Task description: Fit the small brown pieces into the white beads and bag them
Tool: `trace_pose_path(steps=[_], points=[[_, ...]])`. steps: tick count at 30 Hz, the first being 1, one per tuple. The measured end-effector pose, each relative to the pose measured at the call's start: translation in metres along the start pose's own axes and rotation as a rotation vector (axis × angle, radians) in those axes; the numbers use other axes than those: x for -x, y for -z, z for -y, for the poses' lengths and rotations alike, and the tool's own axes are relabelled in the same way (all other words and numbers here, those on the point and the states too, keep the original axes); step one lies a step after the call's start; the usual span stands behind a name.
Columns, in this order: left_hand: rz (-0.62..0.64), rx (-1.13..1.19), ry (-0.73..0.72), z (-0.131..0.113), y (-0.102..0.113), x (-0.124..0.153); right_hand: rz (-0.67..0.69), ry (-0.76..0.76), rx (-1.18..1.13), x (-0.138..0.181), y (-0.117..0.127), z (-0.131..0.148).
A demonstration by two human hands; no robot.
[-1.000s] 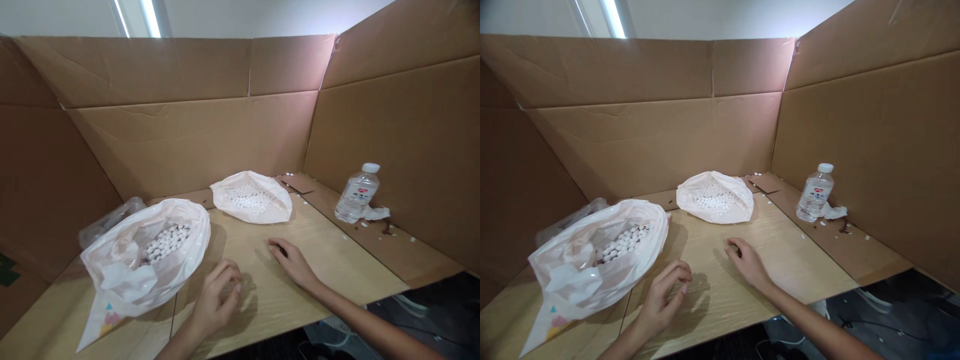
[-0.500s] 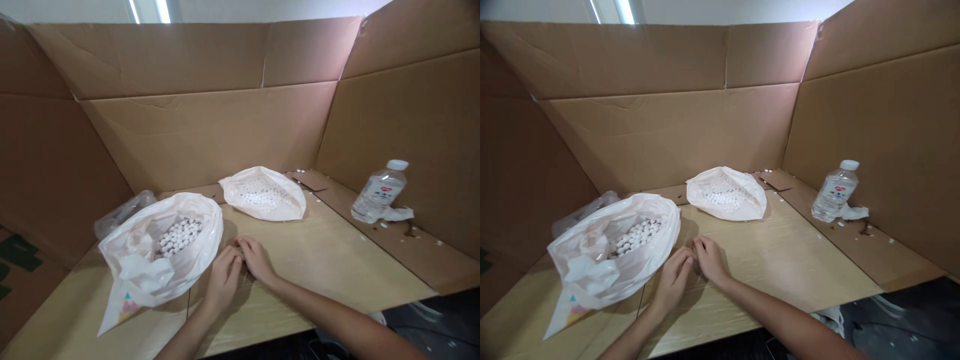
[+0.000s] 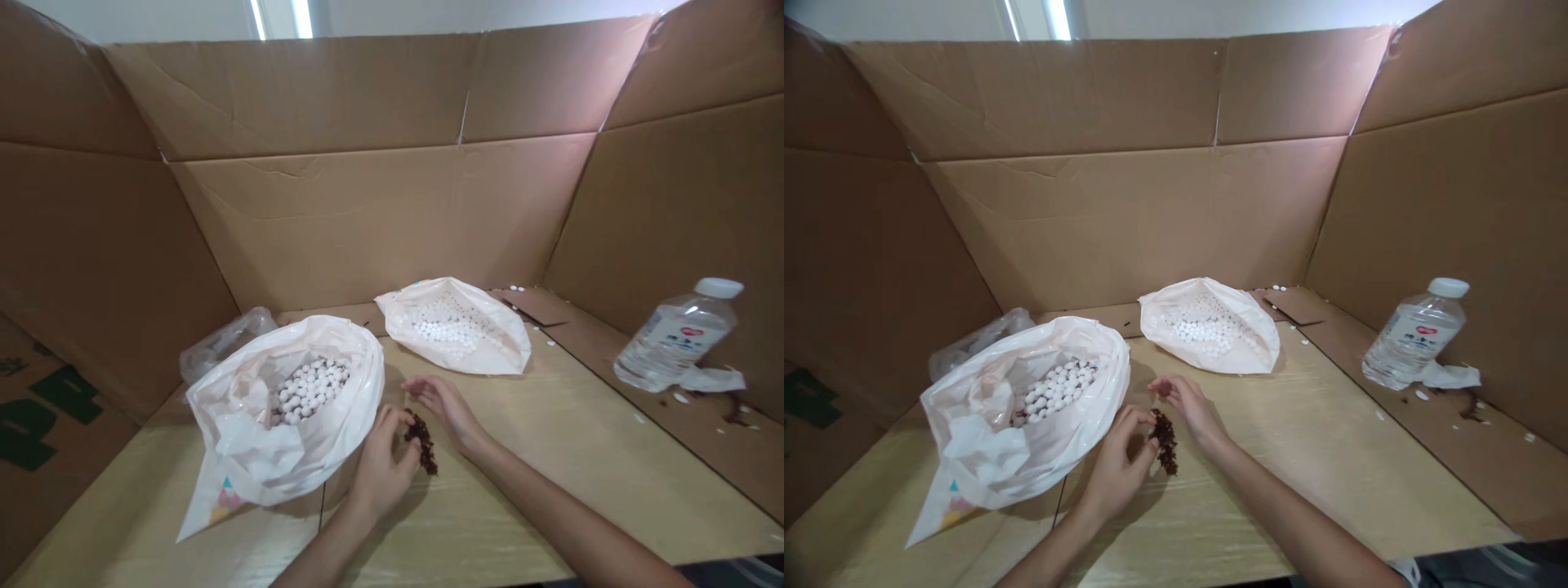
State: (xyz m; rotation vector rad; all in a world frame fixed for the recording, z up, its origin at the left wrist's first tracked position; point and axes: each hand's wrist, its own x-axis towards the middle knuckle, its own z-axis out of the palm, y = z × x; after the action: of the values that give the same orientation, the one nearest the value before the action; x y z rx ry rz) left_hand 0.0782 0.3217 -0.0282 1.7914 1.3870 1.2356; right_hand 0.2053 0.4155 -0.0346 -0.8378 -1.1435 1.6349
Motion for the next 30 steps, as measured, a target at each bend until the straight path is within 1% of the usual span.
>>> trace_pose_path(steps=[2,3,5,6,7,10,12,14,16,19,21,25,27,30], points=[[0.003,-0.006,-0.011,-0.002,-0.001,0.001,-0.01,0.07,0.138,-0.011,0.007,0.014],[0.01,-0.008,-0.02,-0.003,-0.001,0.001,-0.034,0.143,0.243,-0.019,0.013,0.022],[0.026,-0.009,-0.042,-0.004,-0.002,0.002,-0.106,0.309,0.514,-0.037,0.025,0.036],[0.04,-0.012,-0.046,-0.005,-0.002,0.002,-0.166,0.365,0.664,-0.048,0.033,0.041],[0.054,-0.019,-0.049,-0.006,-0.002,0.003,-0.217,0.381,0.821,-0.059,0.04,0.046],[0.088,-0.064,-0.073,-0.007,-0.003,0.005,-0.26,0.354,0.952,-0.09,0.057,0.053],[0.1,-0.102,-0.102,-0.007,-0.003,0.006,-0.261,0.335,1.02,-0.105,0.063,0.052],[0.113,-0.135,-0.13,-0.008,-0.003,0.007,-0.26,0.28,1.117,-0.113,0.065,0.048],[0.123,-0.165,-0.16,-0.009,-0.002,0.007,-0.212,0.18,1.28,-0.116,0.064,0.044],[0.139,-0.198,-0.189,-0.011,-0.001,0.007,-0.061,0.08,1.499,-0.117,0.064,0.038],[0.152,-0.21,-0.19,-0.011,-0.001,0.007,0.0,0.071,1.554,-0.119,0.065,0.035],[0.173,-0.232,-0.174,-0.013,0.0,0.005,0.035,0.04,1.617,-0.128,0.071,0.033],[0.183,-0.237,-0.174,-0.014,0.001,0.004,0.023,0.042,1.628,-0.133,0.073,0.031],[0.184,-0.241,-0.171,-0.015,0.002,0.004,-0.048,0.025,1.625,-0.136,0.073,0.03]])
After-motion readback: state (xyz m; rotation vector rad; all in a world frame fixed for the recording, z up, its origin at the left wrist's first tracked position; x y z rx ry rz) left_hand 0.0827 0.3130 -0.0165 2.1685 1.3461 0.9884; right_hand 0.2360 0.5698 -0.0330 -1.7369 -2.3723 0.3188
